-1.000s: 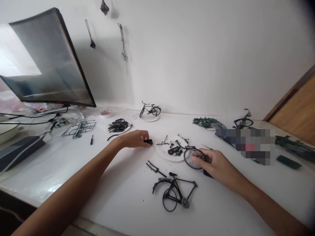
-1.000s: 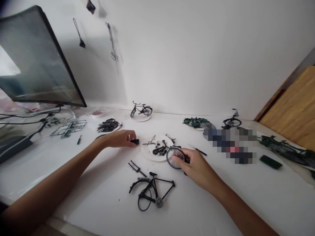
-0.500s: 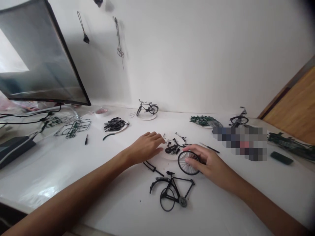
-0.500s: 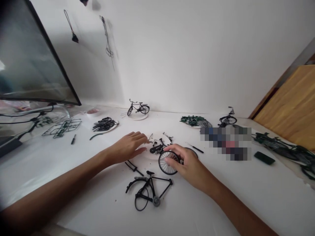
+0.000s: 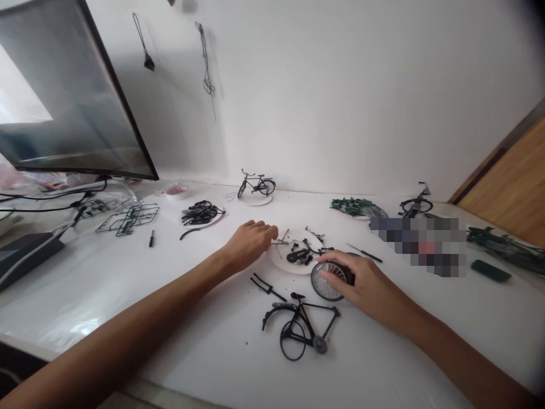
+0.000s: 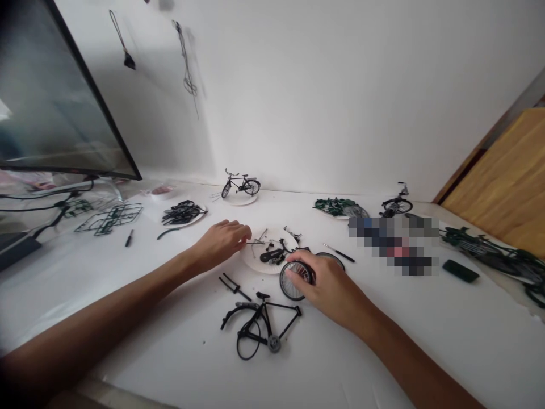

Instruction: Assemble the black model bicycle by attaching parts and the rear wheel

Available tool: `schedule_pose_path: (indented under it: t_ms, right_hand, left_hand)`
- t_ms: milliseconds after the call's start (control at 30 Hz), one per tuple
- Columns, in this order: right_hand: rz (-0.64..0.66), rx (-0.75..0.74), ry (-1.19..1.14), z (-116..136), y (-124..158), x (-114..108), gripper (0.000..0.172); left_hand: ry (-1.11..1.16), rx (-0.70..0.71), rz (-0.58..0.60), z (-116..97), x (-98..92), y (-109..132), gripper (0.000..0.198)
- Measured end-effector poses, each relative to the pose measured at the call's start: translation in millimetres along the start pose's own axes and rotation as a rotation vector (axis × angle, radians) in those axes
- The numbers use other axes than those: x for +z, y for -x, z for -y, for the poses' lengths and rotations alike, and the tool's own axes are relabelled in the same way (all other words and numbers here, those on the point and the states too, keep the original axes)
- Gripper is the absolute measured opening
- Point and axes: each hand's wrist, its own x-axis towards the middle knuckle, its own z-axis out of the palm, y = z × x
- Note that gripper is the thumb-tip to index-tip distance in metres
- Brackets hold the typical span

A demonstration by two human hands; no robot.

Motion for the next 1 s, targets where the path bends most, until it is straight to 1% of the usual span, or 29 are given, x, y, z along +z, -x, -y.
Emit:
schedule_pose_path:
  t_ms: [100, 167, 233, 367, 433, 500, 600, 667, 767, 867, 933, 1000]
  right_hand:
    - [-0.024, 0.001, -0.002, -3, -1, 0, 0.028]
    - [-0.024, -0.010, -0.008, -5, -1, 1, 0.028]
    - [-0.014, -0.006, -0.007, -6, -1, 1, 0.028]
    - [0.001, -0.009, -0.014, -6, 1, -1, 0.027]
    - [-0.003, -0.058, -0.019, -5, 1, -2, 0.024]
    - [-0.036, -0.124, 0.011, -4, 0, -3, 0.021]
    - [-0.144, -0.207, 0.080, 0, 0, -3, 0.019]
    - [-0.188, -0.264, 0.102, 5, 1, -1, 0.019]
    - [-0.160, -0.401, 0.145, 14, 2, 2, 0.014]
    - [-0.122, -0.526, 0.214, 22, 2, 4, 0.021]
    - [-0.109, -0.564, 0.246, 24, 1, 5, 0.027]
    - [-0.087, -0.554, 0.242, 24, 0, 4, 0.031]
  left_hand:
    - [0.007, -0.006, 0.002, 1, -3.7, 1, 0.017]
    - [0.011, -0.002, -0.002, 0, -6.4, 2, 0.025]
    - [0.014, 0.008, -0.006, -1, -8.6, 3, 0.028]
    - [0.017, 0.015, -0.017, -2, -11.3, 2, 0.018]
    - [0.022, 0.025, -0.029, -3, -13.0, 2, 0.016]
    - [0.016, 0.061, -0.041, -9, -15.7, 1, 0.020]
    - [-0.032, 0.190, -0.061, -26, -22.1, 3, 0.029]
    - [-0.050, 0.294, -0.075, -40, -27.3, 4, 0.029]
    - [-0.056, 0.415, -0.094, -57, -34.3, 6, 0.027]
    - [-0.049, 0.456, -0.076, -64, -38.6, 7, 0.030]
    - [-0.029, 0.458, -0.050, -63, -39.7, 6, 0.029]
    - [0.006, 0.466, -0.026, -60, -39.9, 6, 0.027]
